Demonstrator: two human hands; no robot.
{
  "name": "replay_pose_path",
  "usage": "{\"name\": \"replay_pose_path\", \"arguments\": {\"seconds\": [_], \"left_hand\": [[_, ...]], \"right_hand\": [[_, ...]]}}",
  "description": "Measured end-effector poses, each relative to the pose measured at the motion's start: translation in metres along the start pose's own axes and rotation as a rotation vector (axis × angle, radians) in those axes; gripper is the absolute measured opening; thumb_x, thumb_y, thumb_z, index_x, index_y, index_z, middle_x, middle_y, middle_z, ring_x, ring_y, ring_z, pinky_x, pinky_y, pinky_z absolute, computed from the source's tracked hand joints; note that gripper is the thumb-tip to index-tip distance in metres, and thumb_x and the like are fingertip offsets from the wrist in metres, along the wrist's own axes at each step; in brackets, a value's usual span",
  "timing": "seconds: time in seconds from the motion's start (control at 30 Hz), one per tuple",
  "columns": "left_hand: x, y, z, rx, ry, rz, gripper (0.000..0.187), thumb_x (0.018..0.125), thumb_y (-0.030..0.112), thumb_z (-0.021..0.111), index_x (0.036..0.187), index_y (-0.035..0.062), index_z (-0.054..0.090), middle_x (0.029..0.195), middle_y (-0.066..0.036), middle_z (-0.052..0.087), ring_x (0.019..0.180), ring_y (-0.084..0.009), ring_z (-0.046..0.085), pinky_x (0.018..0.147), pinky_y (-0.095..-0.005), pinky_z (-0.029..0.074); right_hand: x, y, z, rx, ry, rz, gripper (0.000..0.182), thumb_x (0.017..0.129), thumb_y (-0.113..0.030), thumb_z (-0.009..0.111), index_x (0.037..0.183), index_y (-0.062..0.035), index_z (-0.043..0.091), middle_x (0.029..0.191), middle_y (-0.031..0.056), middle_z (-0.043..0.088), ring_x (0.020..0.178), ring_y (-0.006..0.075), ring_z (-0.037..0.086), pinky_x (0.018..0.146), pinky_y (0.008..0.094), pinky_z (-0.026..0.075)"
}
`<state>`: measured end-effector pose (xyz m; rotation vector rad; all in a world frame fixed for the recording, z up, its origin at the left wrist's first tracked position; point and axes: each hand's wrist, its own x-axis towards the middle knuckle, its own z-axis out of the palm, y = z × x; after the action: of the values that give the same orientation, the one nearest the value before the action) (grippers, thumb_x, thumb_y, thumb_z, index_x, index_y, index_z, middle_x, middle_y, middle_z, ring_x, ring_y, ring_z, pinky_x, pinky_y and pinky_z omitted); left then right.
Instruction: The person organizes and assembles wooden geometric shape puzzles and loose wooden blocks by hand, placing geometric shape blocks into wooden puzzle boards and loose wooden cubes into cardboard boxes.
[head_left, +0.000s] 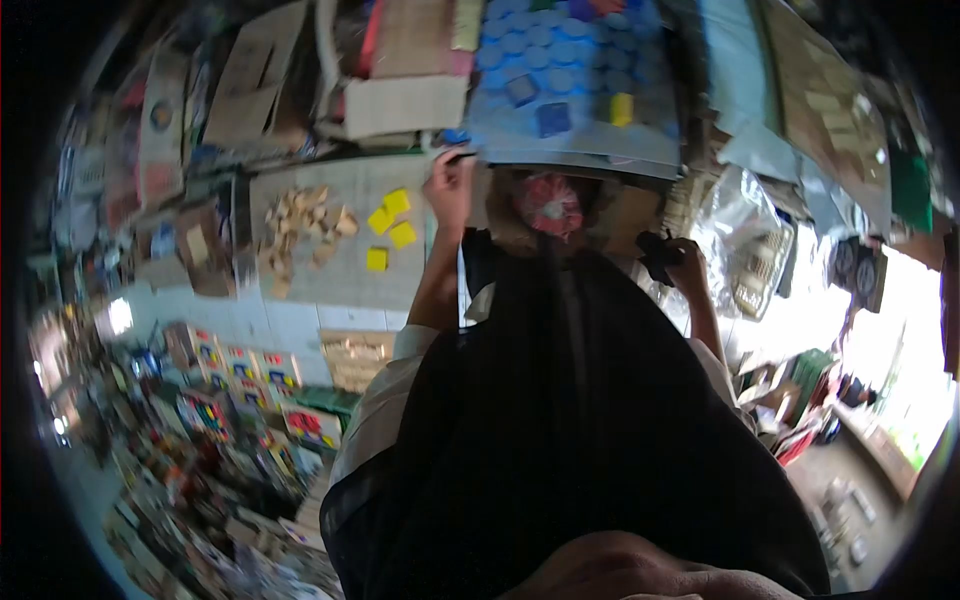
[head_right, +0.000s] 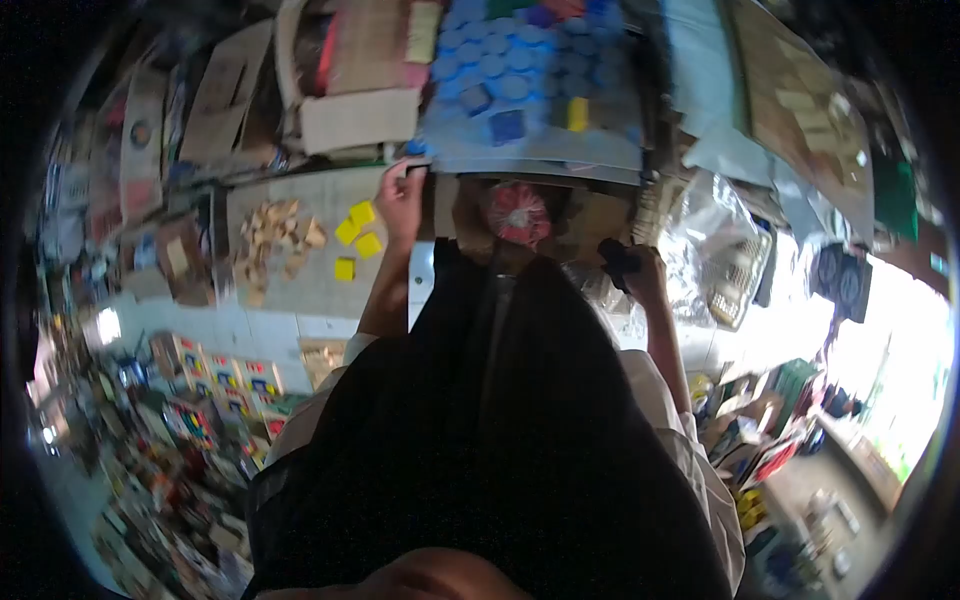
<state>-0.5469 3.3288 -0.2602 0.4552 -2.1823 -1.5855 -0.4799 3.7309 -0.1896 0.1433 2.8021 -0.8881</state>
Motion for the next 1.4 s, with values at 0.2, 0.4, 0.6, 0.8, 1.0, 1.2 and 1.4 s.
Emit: {"name": "replay_pose_path", "arguments": {"seconds": [0.2, 0.4, 0.6, 0.8, 1.0, 1.2, 1.4], "left_hand": [[0.045, 0.111, 0.163, 0.444, -0.484, 0.648, 0.067, 0.054, 0.027, 0.078, 0.112, 0.0085, 0.051, 0.093, -0.013, 0.057, 0.094, -0.0293, 0.05, 0.077, -0.0425, 0.039], [0.048, 0.075, 0.244, 0.227, -0.663, 0.637, 0.064, 0.054, 0.022, 0.075, 0.11, 0.0071, 0.048, 0.094, -0.014, 0.057, 0.091, -0.03, 0.052, 0.078, -0.0395, 0.042], [-0.045, 0.172, 0.183, -0.199, -0.966, 0.43, 0.084, 0.06, 0.012, 0.07, 0.131, 0.0098, 0.025, 0.103, -0.018, 0.052, 0.09, -0.0309, 0.055, 0.08, -0.0345, 0.043], [-0.036, 0.166, 0.128, -0.218, -0.932, 0.203, 0.099, 0.06, 0.014, 0.076, 0.136, 0.0097, 0.011, 0.095, -0.015, 0.055, 0.087, -0.0261, 0.056, 0.074, -0.0343, 0.046], [-0.016, 0.172, 0.118, -0.266, -0.81, 0.241, 0.104, 0.057, 0.006, 0.078, 0.135, 0.0059, 0.01, 0.089, -0.008, 0.051, 0.083, -0.0202, 0.054, 0.076, -0.0312, 0.047], [-0.01, 0.179, 0.095, -0.229, -0.788, 0.28, 0.103, 0.055, 0.002, 0.076, 0.136, 0.0067, 0.011, 0.092, -0.007, 0.05, 0.085, -0.0181, 0.053, 0.08, -0.0308, 0.045], [-0.004, 0.206, 0.093, -0.244, -0.765, 0.377, 0.1, 0.06, -0.001, 0.072, 0.137, 0.0098, 0.011, 0.094, -0.005, 0.045, 0.092, -0.0169, 0.051, 0.083, -0.0325, 0.045]], "right_hand": [[-0.017, -0.059, -0.06, -0.019, 0.05, 0.036, 0.017, 0.061, 0.005, 0.056, 0.077, -0.0015, 0.057, 0.072, 0.0148, 0.057, 0.077, 0.0344, 0.054, 0.071, 0.0371, 0.045], [-0.025, -0.019, -0.077, 0.617, 0.18, 0.17, 0.03, 0.069, 0.01, 0.042, 0.093, 0.0004, 0.058, 0.088, 0.009, 0.061, 0.082, 0.0172, 0.058, 0.076, 0.0296, 0.045], [0.052, -0.092, -0.046, 0.403, 0.396, -0.331, 0.052, 0.074, -0.009, 0.05, 0.126, -0.0101, 0.043, 0.111, 0.0141, 0.053, 0.097, 0.0294, 0.054, 0.083, 0.0349, 0.044], [0.111, -0.084, -0.011, 0.312, 0.219, 0.028, 0.032, 0.084, -0.017, 0.041, 0.108, -0.0018, 0.056, 0.083, 0.021, 0.062, 0.073, 0.0344, 0.061, 0.066, 0.0396, 0.047], [0.077, -0.158, -0.017, 0.316, 0.329, -0.434, 0.044, 0.069, 0.003, 0.049, 0.112, -0.0041, 0.054, 0.104, 0.0192, 0.058, 0.097, 0.0304, 0.057, 0.08, 0.0367, 0.045], [0.056, -0.142, -0.047, 0.417, 0.155, -0.434, 0.04, 0.062, 0.006, 0.052, 0.101, 0.0002, 0.057, 0.105, 0.0204, 0.056, 0.102, 0.0328, 0.053, 0.082, 0.0355, 0.044], [0.052, -0.16, -0.027, 0.347, 0.437, -0.751, 0.037, 0.071, -0.009, 0.062, 0.106, -0.0004, 0.055, 0.104, 0.0196, 0.057, 0.092, 0.0354, 0.056, 0.079, 0.036, 0.045]]}}
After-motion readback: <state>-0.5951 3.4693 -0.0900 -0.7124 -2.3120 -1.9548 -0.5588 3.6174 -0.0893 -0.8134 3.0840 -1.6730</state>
